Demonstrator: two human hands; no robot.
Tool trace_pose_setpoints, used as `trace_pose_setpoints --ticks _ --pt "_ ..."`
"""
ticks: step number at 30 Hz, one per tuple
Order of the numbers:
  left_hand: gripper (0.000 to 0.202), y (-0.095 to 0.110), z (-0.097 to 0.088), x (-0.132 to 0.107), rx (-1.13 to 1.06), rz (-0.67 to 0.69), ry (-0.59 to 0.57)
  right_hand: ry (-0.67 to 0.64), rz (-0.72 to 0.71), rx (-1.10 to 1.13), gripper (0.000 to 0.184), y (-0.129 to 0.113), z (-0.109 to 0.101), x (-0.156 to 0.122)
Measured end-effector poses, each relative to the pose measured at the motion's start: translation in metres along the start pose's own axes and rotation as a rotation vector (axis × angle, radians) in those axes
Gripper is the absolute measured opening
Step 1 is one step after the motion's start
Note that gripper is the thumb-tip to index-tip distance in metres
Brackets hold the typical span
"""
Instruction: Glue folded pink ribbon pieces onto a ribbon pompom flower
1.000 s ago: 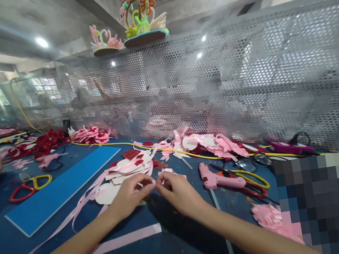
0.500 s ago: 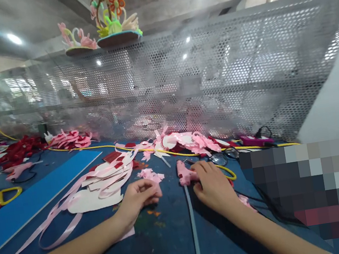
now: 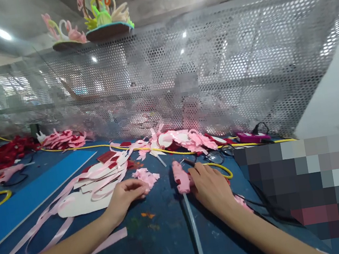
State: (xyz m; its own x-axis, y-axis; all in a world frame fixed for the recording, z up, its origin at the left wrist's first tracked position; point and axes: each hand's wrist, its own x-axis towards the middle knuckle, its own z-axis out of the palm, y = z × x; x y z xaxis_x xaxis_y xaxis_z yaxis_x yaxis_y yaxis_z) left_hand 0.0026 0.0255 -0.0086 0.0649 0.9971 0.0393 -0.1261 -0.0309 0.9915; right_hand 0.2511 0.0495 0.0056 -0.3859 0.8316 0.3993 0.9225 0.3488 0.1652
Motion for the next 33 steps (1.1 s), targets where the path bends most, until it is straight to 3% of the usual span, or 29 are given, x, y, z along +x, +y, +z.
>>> trace_pose_setpoints --ticks 6,10,20,33 --pt "0.017 -0.002 0.001 0.002 -0.030 -0.031 0.050 0.282 -0.209 0.368 0.021 -0.017 -0.009 -0.025" --pt "0.017 -0.003 0.000 0.004 -0.045 -0.050 0.073 0.193 -0.341 0.433 0.017 -0.027 -0.003 -0.036" --pt "0.013 -0.001 0.001 0.004 -0.024 -0.047 0.032 0.021 -0.333 0.436 0.012 -0.026 0.010 -0.034" --pt "0.011 -0.003 0.000 0.003 -0.001 -0.032 -0.019 0.002 -0.353 0.360 0.006 -0.030 0.011 -0.034"
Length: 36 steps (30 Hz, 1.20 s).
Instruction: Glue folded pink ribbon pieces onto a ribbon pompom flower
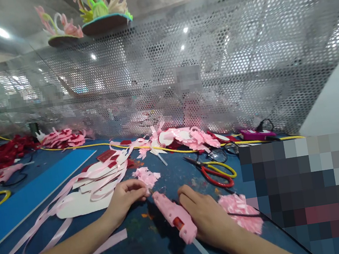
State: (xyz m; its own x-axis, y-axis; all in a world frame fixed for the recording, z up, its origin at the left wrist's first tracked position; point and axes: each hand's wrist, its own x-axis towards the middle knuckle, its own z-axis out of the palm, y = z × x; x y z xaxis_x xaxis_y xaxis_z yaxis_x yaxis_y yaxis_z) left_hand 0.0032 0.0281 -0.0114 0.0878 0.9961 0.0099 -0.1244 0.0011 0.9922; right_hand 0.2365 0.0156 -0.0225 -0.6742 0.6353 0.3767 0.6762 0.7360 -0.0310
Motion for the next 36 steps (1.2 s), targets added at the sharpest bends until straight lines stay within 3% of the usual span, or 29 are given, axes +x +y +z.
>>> trace_pose_setpoints --ticks 22,27,29,32,36 --pt "0.008 0.000 0.000 0.001 0.012 0.018 -0.008 -0.023 0.011 -0.091 0.009 0.001 0.003 -0.002" --pt "0.008 0.000 0.000 0.000 -0.002 0.023 0.009 -0.023 0.155 -0.142 0.008 0.000 -0.003 0.002" --pt "0.009 0.001 0.000 -0.001 -0.010 0.028 0.012 0.013 0.261 -0.118 0.013 0.003 -0.005 0.005" --pt "0.011 0.002 0.001 -0.003 -0.027 0.037 0.007 0.171 0.375 -0.071 0.030 0.008 -0.006 0.008" --pt "0.016 0.002 0.006 -0.009 -0.084 0.031 -0.006 0.378 0.303 0.121 0.038 0.003 -0.009 0.010"
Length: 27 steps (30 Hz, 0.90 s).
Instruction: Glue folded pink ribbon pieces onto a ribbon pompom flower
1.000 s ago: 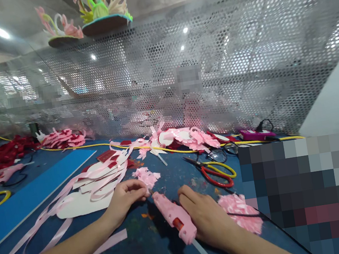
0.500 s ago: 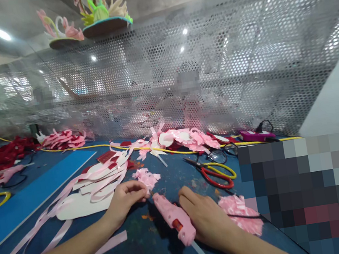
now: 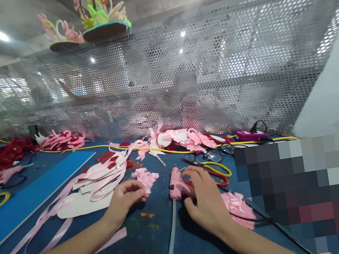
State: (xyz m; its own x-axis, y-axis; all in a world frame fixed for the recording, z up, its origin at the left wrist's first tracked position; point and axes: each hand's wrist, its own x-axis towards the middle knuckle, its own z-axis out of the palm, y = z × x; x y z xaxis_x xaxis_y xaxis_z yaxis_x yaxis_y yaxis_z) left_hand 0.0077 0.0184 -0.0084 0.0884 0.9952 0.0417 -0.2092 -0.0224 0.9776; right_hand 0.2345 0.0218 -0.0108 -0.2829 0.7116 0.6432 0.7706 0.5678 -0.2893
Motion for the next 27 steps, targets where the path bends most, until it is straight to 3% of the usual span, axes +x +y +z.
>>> trace_pose_setpoints --ticks 4,7,15,27 --pt "0.023 -0.001 0.013 -0.015 -0.089 -0.090 -0.046 -0.069 0.004 0.327 0.013 -0.022 -0.004 -0.007" --pt "0.029 -0.001 0.022 -0.025 -0.192 -0.220 -0.106 -0.139 -0.062 0.447 0.009 -0.038 -0.004 -0.013" --pt "0.028 -0.003 0.025 -0.026 -0.191 -0.265 -0.157 -0.076 -0.327 0.492 0.017 -0.041 -0.003 -0.014" --pt "0.027 -0.004 0.026 -0.027 -0.115 -0.270 -0.166 -0.050 -0.280 0.455 0.013 -0.040 -0.002 -0.015"
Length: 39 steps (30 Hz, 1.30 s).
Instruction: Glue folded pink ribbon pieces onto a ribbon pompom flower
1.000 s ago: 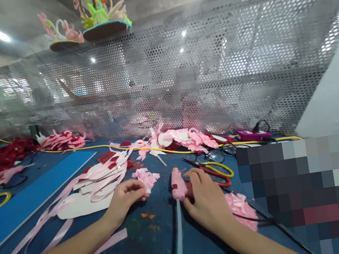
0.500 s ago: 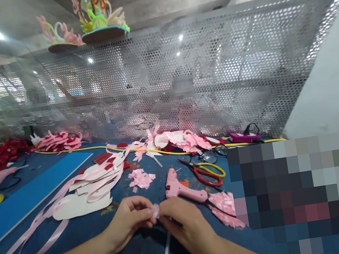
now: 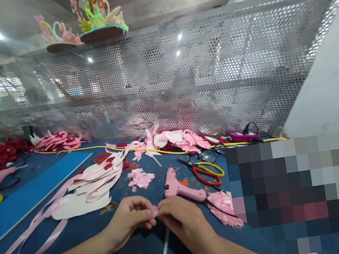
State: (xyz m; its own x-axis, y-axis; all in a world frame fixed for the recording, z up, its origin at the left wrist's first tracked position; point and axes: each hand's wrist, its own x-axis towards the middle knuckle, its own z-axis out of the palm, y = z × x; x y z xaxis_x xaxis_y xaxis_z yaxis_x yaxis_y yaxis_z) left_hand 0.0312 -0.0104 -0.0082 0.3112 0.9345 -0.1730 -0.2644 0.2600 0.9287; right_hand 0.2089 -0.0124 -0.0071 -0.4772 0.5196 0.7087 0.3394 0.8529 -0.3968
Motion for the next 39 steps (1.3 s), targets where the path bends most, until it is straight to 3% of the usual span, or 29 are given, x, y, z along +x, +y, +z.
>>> trace_pose_setpoints --ticks 4,7,11,18,29,34,39 --pt "0.026 0.000 -0.001 0.000 0.050 0.028 -0.026 0.013 -0.011 -0.036 0.014 0.001 0.000 0.001" --pt "0.020 -0.001 -0.002 -0.004 0.135 0.202 -0.002 0.049 0.041 -0.086 0.012 -0.001 -0.002 0.000" --pt "0.017 -0.002 -0.003 -0.011 0.431 0.456 0.019 0.099 0.124 -0.062 0.009 -0.002 -0.003 -0.002" --pt "0.008 0.003 -0.002 -0.016 0.661 0.625 -0.041 0.048 0.150 0.061 0.015 -0.006 -0.004 -0.002" --pt "0.010 0.001 -0.003 -0.015 0.677 0.613 0.014 0.002 0.120 0.044 0.007 -0.004 0.000 -0.007" --pt "0.004 0.001 0.000 -0.016 0.672 0.509 0.058 -0.022 0.155 -0.026 0.012 -0.004 0.001 -0.008" --pt "0.010 -0.001 0.000 -0.016 0.728 0.499 0.012 -0.046 0.153 -0.160 0.011 -0.001 0.007 -0.011"
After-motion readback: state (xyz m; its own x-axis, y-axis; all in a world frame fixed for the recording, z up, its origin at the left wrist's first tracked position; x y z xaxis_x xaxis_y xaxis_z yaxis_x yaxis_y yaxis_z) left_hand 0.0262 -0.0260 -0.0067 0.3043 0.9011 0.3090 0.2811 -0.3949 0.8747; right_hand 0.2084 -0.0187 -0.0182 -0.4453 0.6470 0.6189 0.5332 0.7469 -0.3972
